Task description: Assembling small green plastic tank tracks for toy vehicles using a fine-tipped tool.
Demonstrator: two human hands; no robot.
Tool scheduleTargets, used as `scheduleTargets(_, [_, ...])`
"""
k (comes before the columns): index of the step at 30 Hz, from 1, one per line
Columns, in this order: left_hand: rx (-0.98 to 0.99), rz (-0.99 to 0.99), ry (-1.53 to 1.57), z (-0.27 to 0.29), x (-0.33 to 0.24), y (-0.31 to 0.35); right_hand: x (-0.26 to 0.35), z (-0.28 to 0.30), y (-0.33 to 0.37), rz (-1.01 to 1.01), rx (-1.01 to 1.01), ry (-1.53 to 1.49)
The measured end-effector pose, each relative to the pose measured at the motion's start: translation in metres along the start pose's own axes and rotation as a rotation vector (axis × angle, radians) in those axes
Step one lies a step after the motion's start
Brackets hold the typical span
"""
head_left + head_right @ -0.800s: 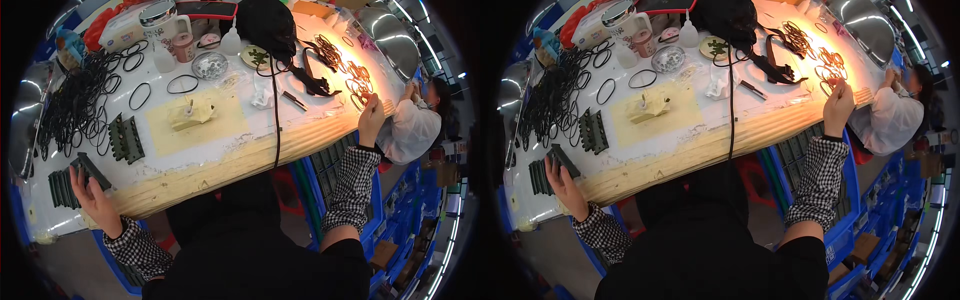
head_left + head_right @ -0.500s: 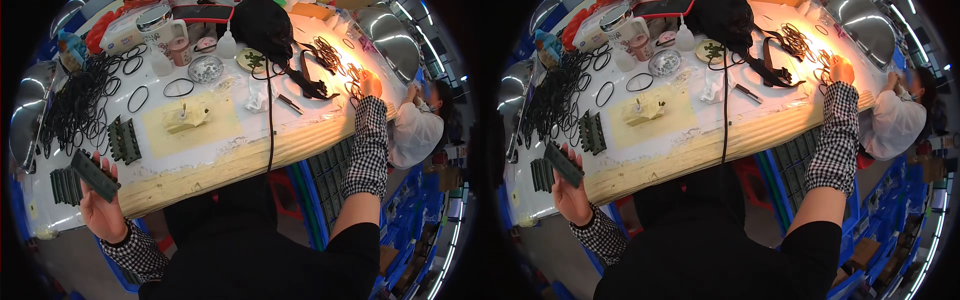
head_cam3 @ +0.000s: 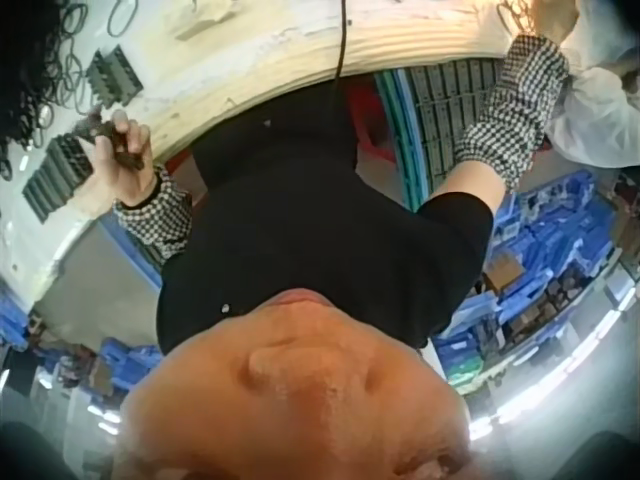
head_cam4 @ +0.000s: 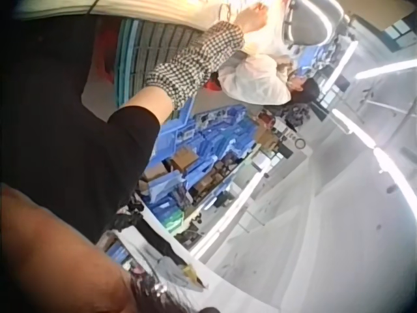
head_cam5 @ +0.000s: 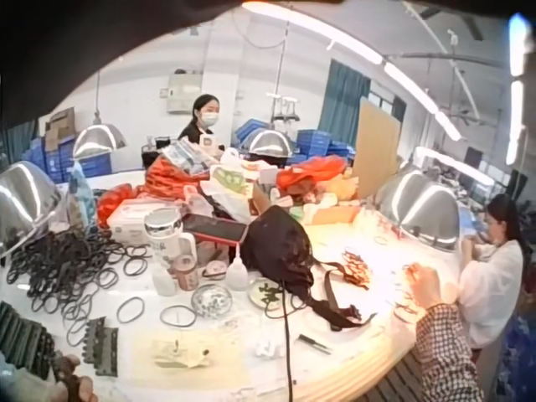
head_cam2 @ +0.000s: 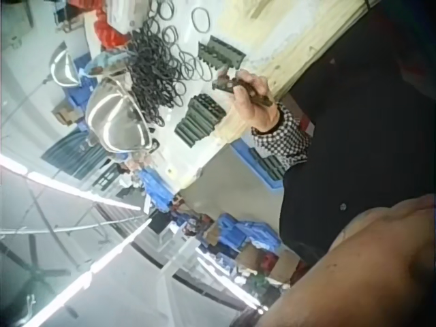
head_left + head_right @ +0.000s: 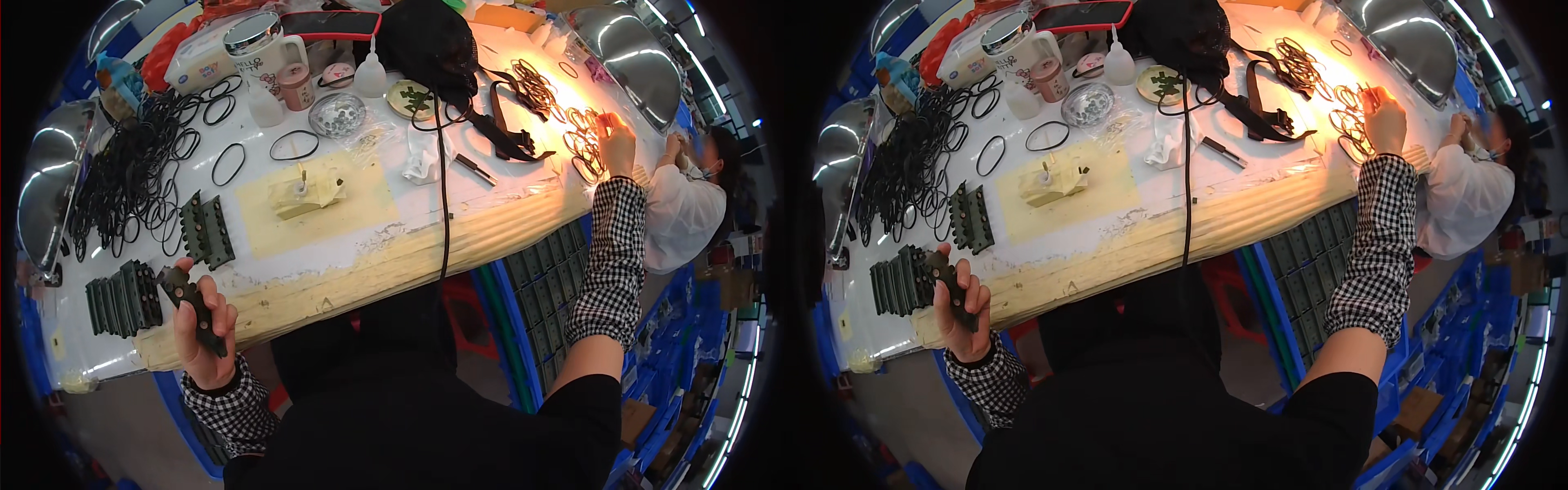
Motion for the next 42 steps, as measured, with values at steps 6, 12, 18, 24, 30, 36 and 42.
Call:
scheduleTargets(6, [-0.010,-0.069,-0.066,-0.030,0.002,-0.016,-0.009,0.001,0.019,-0.004,-0.044,0.000])
scheduleTargets(12, [-0.157,0.039,-0.022,-0.037,0.006,-0.012,-0.015,0.009,0.028,-0.040,-0.132,-0.026])
scheduleTargets(18, [-0.056,0.046,-0.006,-0.020,0.026,-0.005,0.116,0.024,0.085,-0.306,0.403,-1.057])
scheduleTargets(24, [0.120,0.128,-0.184,-0.084,0.060,-0.025,0.270,0.047,0.183,-0.026,1.169,-1.268])
scheduleTargets(30, [0.266,0.391,-0.266,-0.119,0.096,-0.022,0.305,0.062,0.219,0.190,1.402,-1.311])
scheduleTargets(36, [0.300,0.501,-0.197,-0.123,0.112,-0.017,0.296,0.062,0.219,0.220,1.326,-1.345])
scheduleTargets(42, [0.190,0.433,-0.137,-0.107,0.098,-0.015,0.137,0.025,0.071,0.180,-0.014,-0.429])
Point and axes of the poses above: each hand's wrist, its own y-axis away from the middle knuckle, its own z-axis out of the back of the hand, x = y × z, the point moved 8 cm from there along -y, towards the middle knuckle, and after that the axes turned 5 degrees about -z, right-handed, at the moved point
